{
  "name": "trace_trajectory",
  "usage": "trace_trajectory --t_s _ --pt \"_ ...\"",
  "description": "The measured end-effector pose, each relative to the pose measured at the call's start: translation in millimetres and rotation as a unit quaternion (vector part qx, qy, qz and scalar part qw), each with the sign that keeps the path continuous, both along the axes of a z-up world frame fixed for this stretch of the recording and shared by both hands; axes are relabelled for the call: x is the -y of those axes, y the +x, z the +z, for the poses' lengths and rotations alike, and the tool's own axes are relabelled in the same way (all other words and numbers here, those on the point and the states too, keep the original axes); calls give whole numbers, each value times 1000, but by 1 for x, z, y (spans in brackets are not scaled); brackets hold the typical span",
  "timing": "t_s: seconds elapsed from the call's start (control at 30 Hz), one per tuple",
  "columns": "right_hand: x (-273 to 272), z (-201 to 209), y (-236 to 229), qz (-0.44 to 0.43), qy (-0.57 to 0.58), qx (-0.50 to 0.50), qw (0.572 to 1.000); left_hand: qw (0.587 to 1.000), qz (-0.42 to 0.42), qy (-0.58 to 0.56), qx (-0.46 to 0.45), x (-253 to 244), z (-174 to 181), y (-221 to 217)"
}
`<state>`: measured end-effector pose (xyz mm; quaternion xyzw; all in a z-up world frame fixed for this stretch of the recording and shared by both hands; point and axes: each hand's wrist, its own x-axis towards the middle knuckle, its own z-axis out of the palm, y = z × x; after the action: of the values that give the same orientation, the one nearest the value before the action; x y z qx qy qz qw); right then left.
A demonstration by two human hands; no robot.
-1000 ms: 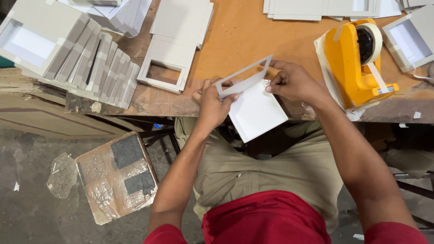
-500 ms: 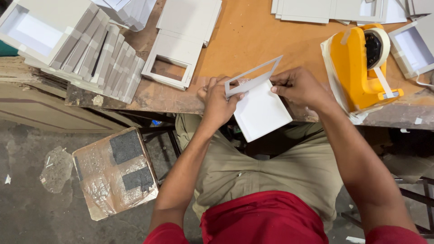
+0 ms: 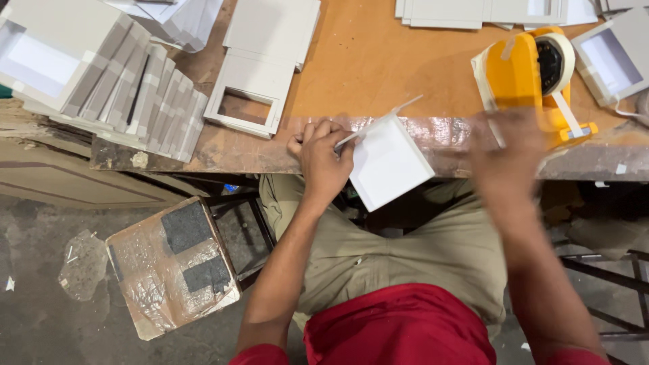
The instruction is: The person assembles small white cardboard frames by folding flaps and securing them with clear tape. They repeatedly pick up flat pieces, fold edges, apply tape from a dispenser, and place the finished frames into a stack on the table.
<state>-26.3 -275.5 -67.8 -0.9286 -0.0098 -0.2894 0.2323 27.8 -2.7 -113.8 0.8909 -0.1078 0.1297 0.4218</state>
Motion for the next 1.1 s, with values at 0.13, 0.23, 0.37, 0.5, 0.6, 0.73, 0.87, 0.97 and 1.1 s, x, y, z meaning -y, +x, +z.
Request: trace_trajectory --t_s 0.13,0.23,0.37,0.5,0.6,0.73,0.87,0.97,1.1 --pt "71 43 -24 -98 -73 -33 992 1000 4 -1 13 0 -1 1" --pt "107 52 -22 -152 47 -241 957 1000 14 0 22 3 -1 1" --pt "113 50 -19 -110 80 -222 966 1000 17 13 21 3 -6 1" --pt "111 63 -18 -132 157 -203 957 999 17 39 29 1 -11 3" --pt "113 67 -17 -107 228 -195 948 998 9 36 58 1 -16 3" --pt "121 56 -25 -163 261 -198 931 999 8 24 47 -1 -27 4" --pt "132 29 -36 -139 356 -161 910 998 0 17 57 0 -30 6" --pt "135 7 -44 -88 451 -122 880 998 -4 35 46 0 -27 3" --pt "135 -10 -49 -23 524 -89 847 996 -19 77 43 0 -20 0"
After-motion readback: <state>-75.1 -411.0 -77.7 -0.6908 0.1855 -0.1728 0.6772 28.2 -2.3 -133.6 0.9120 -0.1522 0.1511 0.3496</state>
